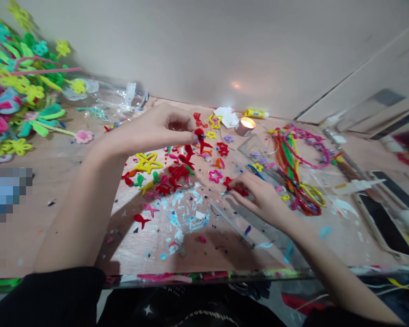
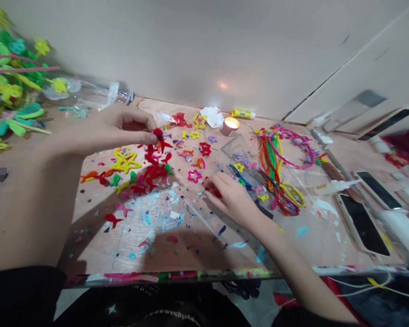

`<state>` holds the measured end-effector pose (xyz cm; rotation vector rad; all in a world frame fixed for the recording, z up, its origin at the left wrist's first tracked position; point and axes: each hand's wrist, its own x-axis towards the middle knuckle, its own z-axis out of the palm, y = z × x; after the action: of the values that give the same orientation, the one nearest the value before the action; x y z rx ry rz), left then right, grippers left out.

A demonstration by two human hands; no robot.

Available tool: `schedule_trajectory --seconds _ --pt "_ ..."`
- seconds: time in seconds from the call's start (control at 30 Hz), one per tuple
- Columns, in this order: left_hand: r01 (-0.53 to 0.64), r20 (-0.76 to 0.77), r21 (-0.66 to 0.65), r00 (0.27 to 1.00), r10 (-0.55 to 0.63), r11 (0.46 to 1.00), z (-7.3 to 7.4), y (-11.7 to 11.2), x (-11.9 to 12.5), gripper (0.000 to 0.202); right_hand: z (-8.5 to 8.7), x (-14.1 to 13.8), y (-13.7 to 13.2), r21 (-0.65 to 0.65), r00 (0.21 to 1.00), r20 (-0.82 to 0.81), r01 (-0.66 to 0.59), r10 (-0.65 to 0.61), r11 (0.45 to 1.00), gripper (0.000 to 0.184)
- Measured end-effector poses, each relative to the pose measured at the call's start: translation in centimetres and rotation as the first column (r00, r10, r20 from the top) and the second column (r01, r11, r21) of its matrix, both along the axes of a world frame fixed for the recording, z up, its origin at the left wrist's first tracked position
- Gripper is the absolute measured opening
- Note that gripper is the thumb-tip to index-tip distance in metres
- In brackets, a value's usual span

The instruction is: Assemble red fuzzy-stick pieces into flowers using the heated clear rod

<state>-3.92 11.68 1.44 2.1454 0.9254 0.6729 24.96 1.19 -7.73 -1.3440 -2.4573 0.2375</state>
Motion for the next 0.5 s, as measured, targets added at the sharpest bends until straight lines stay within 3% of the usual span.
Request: schedule_trajectory --seconds 0.1,0.23,0.37,0.5 --pt "0.032 -0.044 0.011 0.999 -0.031 0.999 0.1 -0.1 0.1 0.017 -0.5 -1.9 4.7 0.043 0.998 -0.065 -0.006 0.009 0.999 0.006" --pt "0.048 -0.095 0.002 0.994 -0.048 0.999 0.6 -0.5 0.1 0.016 -2.1 -4.0 9.1 0.049 0.999 0.038 0.026 -0.028 0.998 0.008" --pt "0.040 -0.105 -0.006 0.994 -0.040 0.999 0.9 -0.6 -0.1 0.014 -3.1 -4.7 10.2 0.063 0.997 0.039 0.058 -0.061 0.996 0.011" --pt "0.047 -0.087 0.008 0.995 -0.046 0.999 0.9 -0.4 -0.3 0.012 -2.3 -3.9 10.0 0.069 0.997 -0.041 0.074 -0.071 0.995 0.004"
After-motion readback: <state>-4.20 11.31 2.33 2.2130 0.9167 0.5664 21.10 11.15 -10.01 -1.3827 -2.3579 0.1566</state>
